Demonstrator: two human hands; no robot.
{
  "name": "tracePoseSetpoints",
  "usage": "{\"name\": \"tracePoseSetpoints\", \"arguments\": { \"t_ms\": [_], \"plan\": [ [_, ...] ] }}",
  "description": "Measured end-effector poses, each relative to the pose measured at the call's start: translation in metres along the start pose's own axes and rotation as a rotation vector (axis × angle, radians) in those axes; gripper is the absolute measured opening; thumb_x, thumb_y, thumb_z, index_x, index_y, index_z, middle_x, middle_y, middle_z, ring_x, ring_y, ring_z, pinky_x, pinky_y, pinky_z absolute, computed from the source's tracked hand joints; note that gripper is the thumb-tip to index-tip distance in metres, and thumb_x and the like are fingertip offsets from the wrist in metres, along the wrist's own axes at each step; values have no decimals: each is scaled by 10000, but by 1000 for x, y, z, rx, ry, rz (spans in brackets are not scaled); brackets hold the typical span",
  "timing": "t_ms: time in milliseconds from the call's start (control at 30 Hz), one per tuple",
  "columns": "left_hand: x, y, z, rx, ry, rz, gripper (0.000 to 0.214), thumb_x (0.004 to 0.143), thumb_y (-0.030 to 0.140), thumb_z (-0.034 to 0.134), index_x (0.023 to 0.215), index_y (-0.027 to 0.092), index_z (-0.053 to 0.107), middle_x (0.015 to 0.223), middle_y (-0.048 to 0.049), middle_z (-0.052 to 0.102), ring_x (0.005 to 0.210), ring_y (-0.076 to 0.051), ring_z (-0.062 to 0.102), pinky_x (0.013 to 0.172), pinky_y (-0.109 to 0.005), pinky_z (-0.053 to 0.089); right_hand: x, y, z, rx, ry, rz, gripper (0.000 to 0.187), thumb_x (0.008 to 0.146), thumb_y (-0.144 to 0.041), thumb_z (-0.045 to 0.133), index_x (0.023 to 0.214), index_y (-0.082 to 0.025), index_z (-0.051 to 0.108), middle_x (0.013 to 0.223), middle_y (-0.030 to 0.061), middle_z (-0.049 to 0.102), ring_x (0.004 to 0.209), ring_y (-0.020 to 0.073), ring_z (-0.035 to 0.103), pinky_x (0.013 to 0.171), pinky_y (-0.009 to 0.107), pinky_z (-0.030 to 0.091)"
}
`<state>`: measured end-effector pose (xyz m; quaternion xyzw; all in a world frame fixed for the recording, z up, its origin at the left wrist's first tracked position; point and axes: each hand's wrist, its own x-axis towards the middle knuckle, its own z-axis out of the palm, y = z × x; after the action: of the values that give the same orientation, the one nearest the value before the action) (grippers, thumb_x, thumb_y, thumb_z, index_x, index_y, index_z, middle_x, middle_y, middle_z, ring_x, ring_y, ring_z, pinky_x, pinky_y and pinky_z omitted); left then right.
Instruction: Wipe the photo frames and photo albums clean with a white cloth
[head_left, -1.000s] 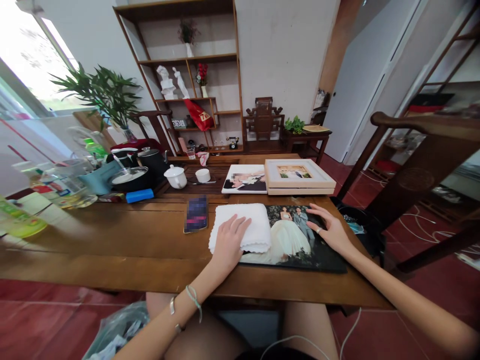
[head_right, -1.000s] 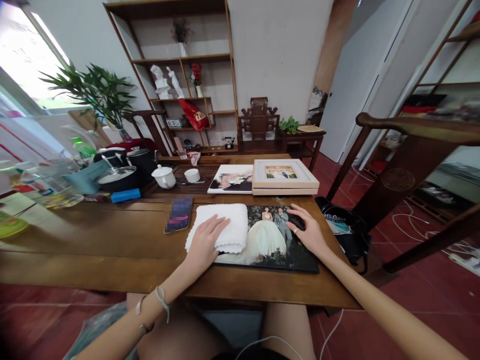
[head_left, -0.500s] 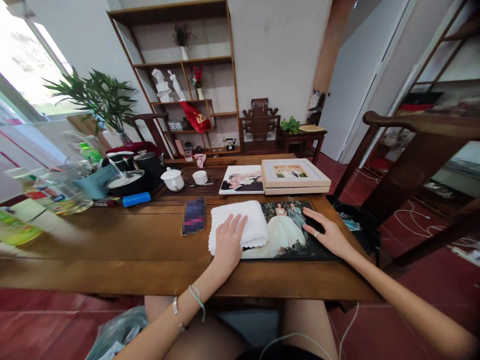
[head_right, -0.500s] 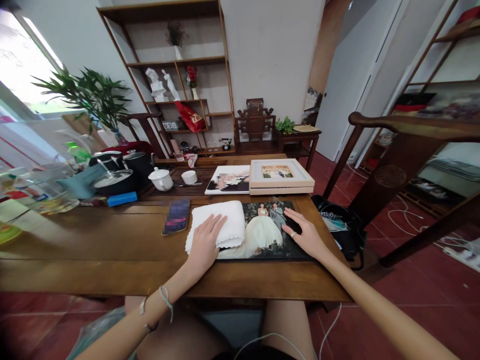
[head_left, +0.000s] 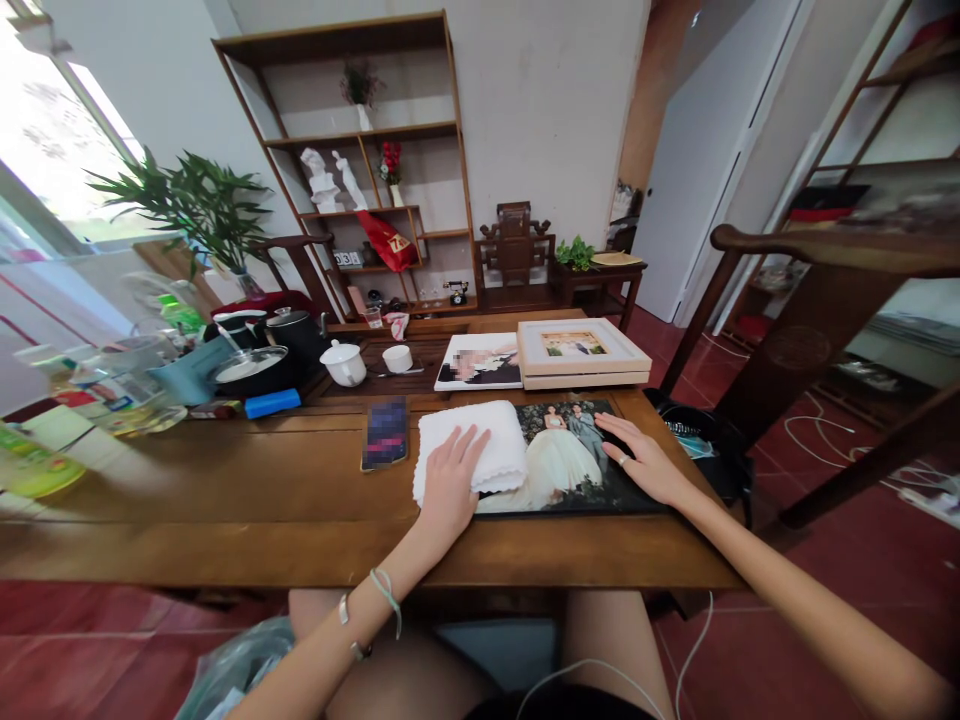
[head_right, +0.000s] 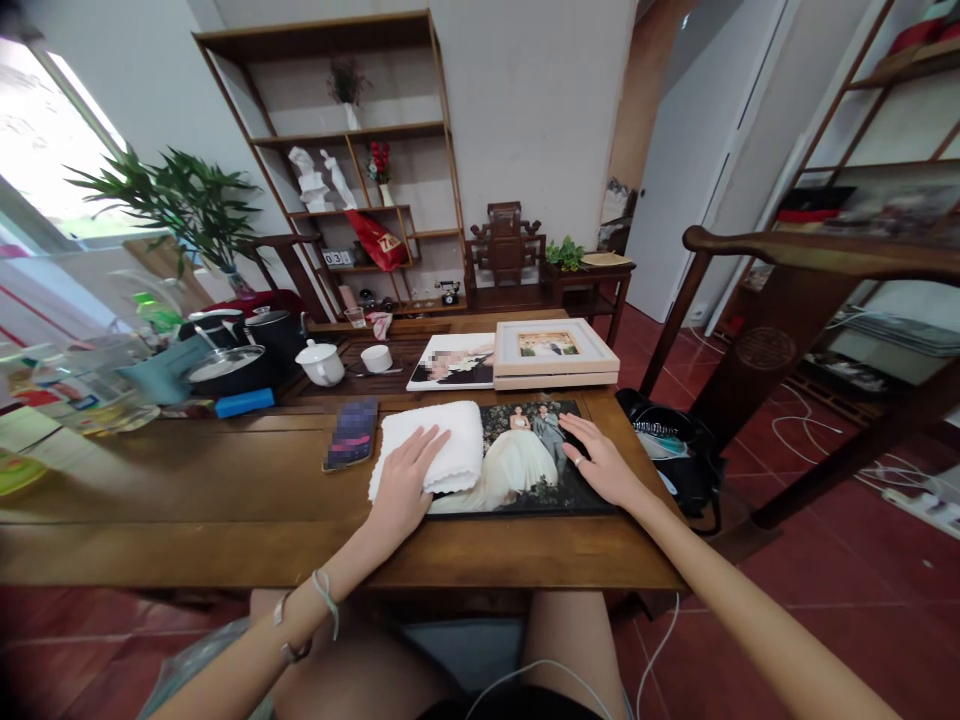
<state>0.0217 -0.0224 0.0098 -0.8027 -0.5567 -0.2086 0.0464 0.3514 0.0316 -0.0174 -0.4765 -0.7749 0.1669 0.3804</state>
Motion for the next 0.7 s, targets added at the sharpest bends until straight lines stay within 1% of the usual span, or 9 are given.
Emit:
{"name": "tracePoseSetpoints", "arguments": {
  "t_ms": [67,133,200,233,267,333,433,567,700],
  "plan": [
    [6,-7,-6,-67,12,1,871,569,-89,422,1392,194,452,1448,-87,472,1350,-282,405,1059,-479,400,0,-1,0,7,5,0,397,898,-414,505,1244,-258,620,1376,80,568,1311,271,481,1128,532,333],
    [16,-16,-14,-148,74,2,844,599,-74,402,1395,202,450,1436,-72,488,1326,-234,442,1074,-430,403,0,-1,0,16,6,-4,389,898,-414,507,1238,-268,623,1369,72,575,1305,270,488,1125,532,339],
    [29,-25,-19,-174,139,25,831,623,-62,391,1407,209,433,1463,-58,458,1347,-209,417,1101,-408,378,1,-1,0,24,9,-10,386,896,-416,509,1235,-272,624,1370,67,575,1302,266,491,1126,528,338],
    [36,-28,-21,-152,143,45,842,621,-61,394,1417,213,420,1489,-54,423,1374,-212,379,1111,-418,362,1,0,1,25,10,-10,385,895,-418,511,1234,-273,625,1371,65,574,1301,265,493,1126,526,339],
    [42,-29,-21,-111,120,70,864,611,-64,403,1428,217,405,1513,-52,385,1401,-222,334,1117,-433,347,1,0,1,25,10,-8,385,894,-418,513,1232,-273,625,1373,65,573,1302,265,492,1125,526,339],
    [53,-30,-18,-18,2,127,901,589,-65,437,1443,218,383,1536,-67,342,1429,-249,273,1108,-453,339,1,0,1,18,7,-3,382,892,-418,515,1228,-272,627,1374,67,572,1302,268,492,1123,531,340],
    [67,-27,-9,52,-174,165,869,634,7,528,1460,215,354,1517,-103,372,1403,-279,319,1077,-460,353,1,0,0,-2,-10,1,395,894,-422,508,1236,-261,622,1379,78,566,1307,269,487,1129,528,335],
    [79,-28,-3,60,-231,128,763,758,209,587,1475,216,328,1507,-138,376,1359,-314,365,1049,-512,351,1,-1,0,-22,-18,-3,422,896,-428,497,1247,-227,615,1383,104,558,1315,271,478,1136,519,328],
    [80,-27,-2,78,-271,137,761,747,106,525,1474,219,330,1540,-124,320,1419,-282,281,1121,-554,218,1,-1,1,-22,-8,4,402,892,-413,507,1241,-248,617,1380,86,563,1313,269,481,1133,526,332]
  ]
}}
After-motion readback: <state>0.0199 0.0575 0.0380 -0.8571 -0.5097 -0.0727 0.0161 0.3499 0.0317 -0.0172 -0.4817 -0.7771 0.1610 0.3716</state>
